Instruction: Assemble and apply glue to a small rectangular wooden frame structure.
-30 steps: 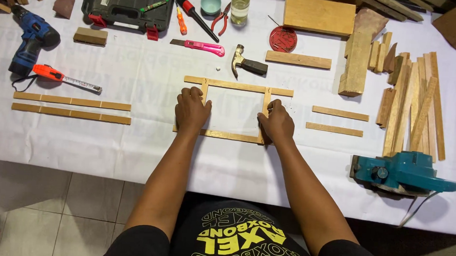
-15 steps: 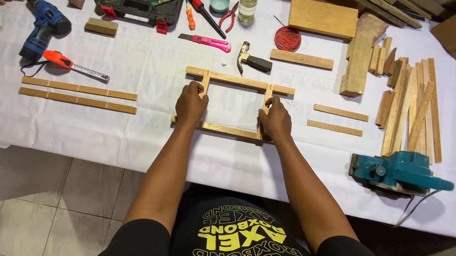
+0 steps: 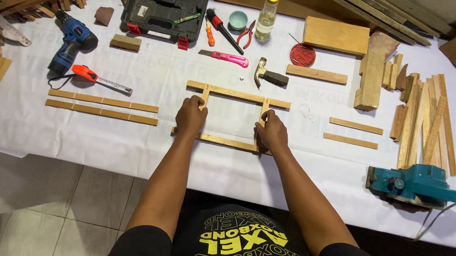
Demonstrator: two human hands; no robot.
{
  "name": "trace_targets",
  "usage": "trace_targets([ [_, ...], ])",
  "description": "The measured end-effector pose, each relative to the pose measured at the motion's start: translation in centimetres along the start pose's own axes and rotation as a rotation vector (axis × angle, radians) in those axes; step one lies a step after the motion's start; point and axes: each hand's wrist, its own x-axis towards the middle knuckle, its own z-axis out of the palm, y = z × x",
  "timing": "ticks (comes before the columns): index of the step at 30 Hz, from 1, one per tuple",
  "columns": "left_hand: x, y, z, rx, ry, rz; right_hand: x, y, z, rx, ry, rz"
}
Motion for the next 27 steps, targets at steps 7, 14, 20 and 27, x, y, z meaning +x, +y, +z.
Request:
trace_targets([
  [7,1.8,-3.5,-2.6,0.004,-0.068,0.038,-0.4,-3.9,2.5,-0.013,0.051,0.043],
  [14,2.7,-6.4,-4.5,-0.039,-0.166,0.112,-1.7,-6.9,4.3,-0.06,0.081,0.179],
  [20,3.1,-7.7,-4.5,-0.033,-0.146,0.204,-2.0,-7.2,5.4,-0.071,0.098,0.212],
  [27,2.7,-5.8,-6.5,0.081,-0.121,0.192,-2.1,-7.3,4.8,-0.091,0.183,0.148],
])
